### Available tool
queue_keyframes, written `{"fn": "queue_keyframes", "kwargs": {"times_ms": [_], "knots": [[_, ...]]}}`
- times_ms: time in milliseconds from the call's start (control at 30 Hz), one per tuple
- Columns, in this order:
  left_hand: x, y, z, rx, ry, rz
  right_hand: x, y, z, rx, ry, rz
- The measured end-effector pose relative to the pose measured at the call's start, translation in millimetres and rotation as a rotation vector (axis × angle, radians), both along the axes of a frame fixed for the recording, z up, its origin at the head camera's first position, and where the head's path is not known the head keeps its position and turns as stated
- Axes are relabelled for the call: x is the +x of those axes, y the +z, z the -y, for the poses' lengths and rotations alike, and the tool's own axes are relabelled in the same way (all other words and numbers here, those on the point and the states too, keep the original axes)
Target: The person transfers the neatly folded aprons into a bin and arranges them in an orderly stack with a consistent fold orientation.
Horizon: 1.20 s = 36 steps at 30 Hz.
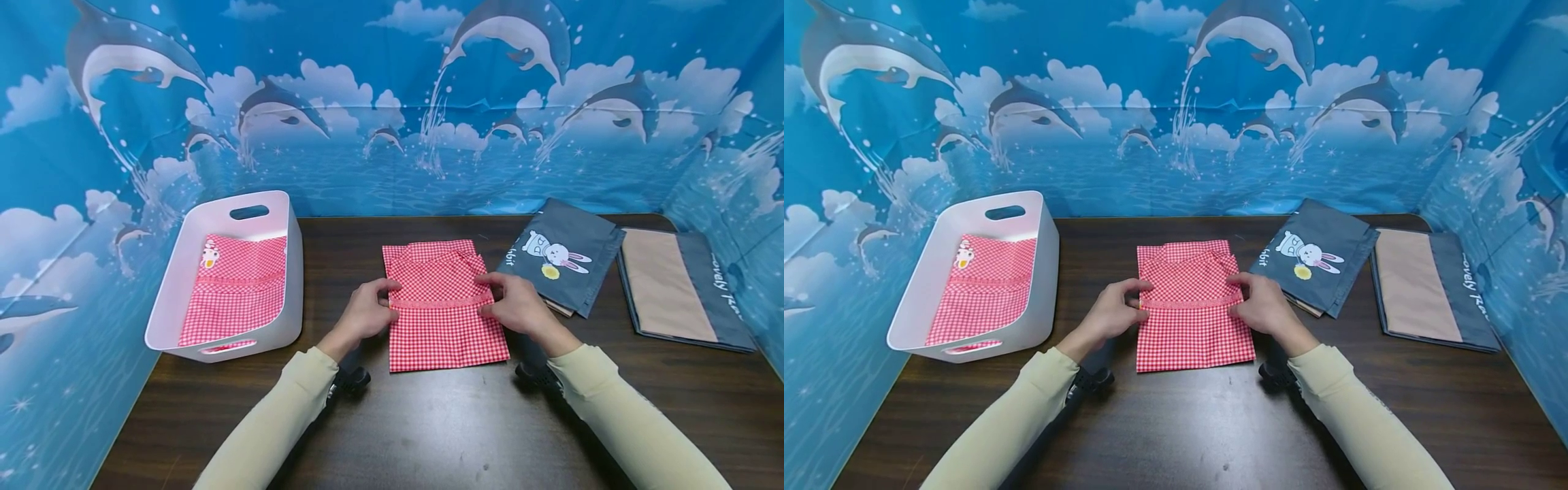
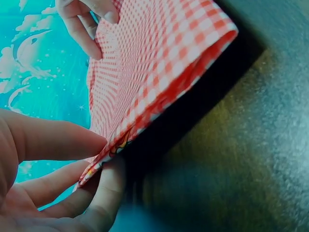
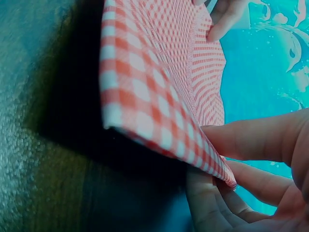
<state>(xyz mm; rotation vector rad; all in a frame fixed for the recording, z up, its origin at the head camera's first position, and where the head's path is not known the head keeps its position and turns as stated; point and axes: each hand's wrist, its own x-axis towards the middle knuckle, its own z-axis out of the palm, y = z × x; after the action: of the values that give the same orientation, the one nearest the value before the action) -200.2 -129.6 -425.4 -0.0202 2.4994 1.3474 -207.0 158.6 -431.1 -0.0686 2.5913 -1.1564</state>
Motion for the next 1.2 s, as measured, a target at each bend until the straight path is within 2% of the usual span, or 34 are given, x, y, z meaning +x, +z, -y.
{"fn": "queue_keyframes", "kwargs": {"times_ms": [167, 567, 767, 1200], "knots": [[0.9, -1.0, 0.1, -0.004, 0.0, 0.003, 0.0, -0.4, 0.4, -0.001, -0.006, 0.001], [0.1, -9.0, 0.8, -0.053, -0.018, -0.054, 1.0, -2.7, 0.2, 0.005, -0.001, 0.016], [-0.2, -9.0, 1.6, -0.046, -0.021, -0.042, 2.0, -3.3, -0.3, 0.02, 0.004, 0.009], [-0.9, -8.4, 0.3, -0.092, -0.041, -0.071, 1.4, -5.6, -0.4, 0.028, 0.004, 0.004]]}}
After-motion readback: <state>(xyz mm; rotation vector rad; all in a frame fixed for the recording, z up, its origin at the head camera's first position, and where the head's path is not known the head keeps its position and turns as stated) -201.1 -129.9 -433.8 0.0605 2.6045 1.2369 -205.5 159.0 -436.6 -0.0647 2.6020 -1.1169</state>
